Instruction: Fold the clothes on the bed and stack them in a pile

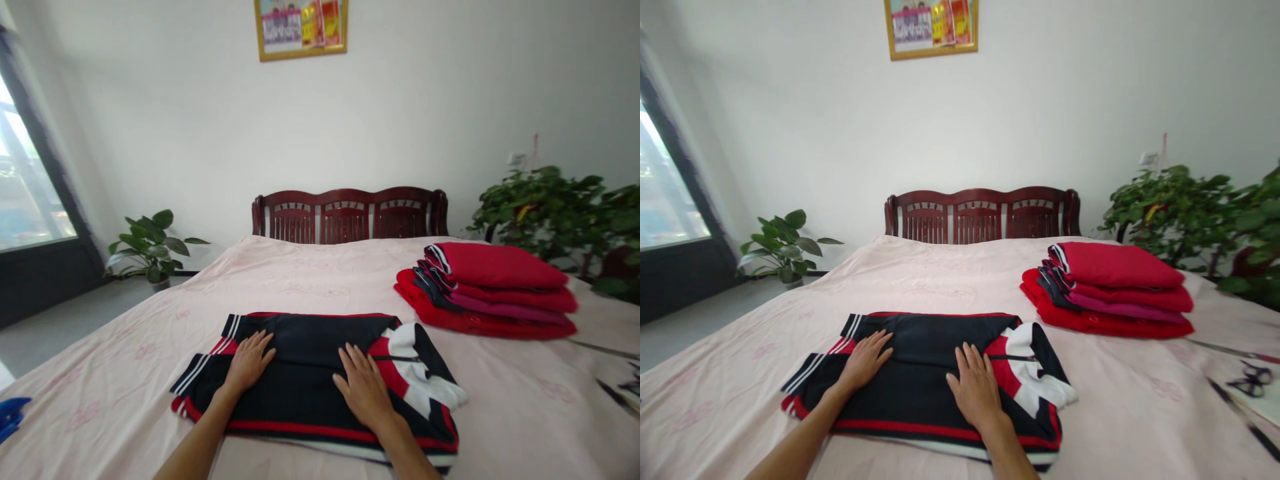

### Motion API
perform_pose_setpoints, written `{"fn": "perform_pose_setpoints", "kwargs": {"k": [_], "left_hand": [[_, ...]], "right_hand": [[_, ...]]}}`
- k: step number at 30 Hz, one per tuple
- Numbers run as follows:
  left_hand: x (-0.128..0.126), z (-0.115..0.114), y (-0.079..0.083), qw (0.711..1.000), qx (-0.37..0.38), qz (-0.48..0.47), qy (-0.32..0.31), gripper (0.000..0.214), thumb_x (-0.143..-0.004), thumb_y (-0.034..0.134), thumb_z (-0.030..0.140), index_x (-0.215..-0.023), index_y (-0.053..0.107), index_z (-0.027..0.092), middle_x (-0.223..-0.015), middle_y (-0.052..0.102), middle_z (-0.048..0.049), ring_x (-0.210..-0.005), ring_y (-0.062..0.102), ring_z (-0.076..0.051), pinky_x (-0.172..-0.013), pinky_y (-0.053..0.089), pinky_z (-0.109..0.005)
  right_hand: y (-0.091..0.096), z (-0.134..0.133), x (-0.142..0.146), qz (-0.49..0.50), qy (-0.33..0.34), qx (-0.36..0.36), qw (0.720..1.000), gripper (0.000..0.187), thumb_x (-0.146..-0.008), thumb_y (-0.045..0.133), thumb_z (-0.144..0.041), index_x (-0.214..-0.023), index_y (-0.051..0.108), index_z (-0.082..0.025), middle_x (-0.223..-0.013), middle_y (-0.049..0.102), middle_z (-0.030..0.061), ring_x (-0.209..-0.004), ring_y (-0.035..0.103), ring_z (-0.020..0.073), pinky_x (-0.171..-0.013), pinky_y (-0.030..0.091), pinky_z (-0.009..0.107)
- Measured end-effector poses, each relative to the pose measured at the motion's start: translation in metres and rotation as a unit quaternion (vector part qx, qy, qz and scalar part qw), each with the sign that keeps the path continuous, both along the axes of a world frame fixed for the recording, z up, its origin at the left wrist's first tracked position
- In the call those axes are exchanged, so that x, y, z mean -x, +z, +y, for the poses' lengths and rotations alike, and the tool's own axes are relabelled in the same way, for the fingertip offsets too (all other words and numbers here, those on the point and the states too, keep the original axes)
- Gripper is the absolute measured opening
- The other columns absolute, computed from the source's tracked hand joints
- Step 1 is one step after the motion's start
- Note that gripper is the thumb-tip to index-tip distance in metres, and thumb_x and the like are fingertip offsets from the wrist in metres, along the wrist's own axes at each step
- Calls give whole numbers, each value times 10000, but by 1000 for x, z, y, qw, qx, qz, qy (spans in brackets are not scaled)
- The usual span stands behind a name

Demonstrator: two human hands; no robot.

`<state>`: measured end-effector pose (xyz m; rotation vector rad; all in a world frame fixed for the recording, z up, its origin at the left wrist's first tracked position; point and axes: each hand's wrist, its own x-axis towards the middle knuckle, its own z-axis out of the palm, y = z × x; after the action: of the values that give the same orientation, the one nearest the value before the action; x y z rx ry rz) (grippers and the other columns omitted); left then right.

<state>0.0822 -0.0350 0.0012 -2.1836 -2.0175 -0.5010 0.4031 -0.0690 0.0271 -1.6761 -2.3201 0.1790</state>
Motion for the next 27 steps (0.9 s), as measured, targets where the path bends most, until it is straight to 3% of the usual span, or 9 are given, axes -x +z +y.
{"fn": "perform_pose_setpoints", "kwargs": {"k": [27], "left_hand": [[1,0,4,1000,2,-24,3,478,-959,420,459,-1358,555,232,-1458,523,-77,-1369,445,-253,-1138,329,-448]], "right_hand": [[-3,1,-1,4,2,-11,1000,636,-940,374,-501,-1497,388,-194,-1580,314,69,-1466,241,253,-1194,150,445]]}}
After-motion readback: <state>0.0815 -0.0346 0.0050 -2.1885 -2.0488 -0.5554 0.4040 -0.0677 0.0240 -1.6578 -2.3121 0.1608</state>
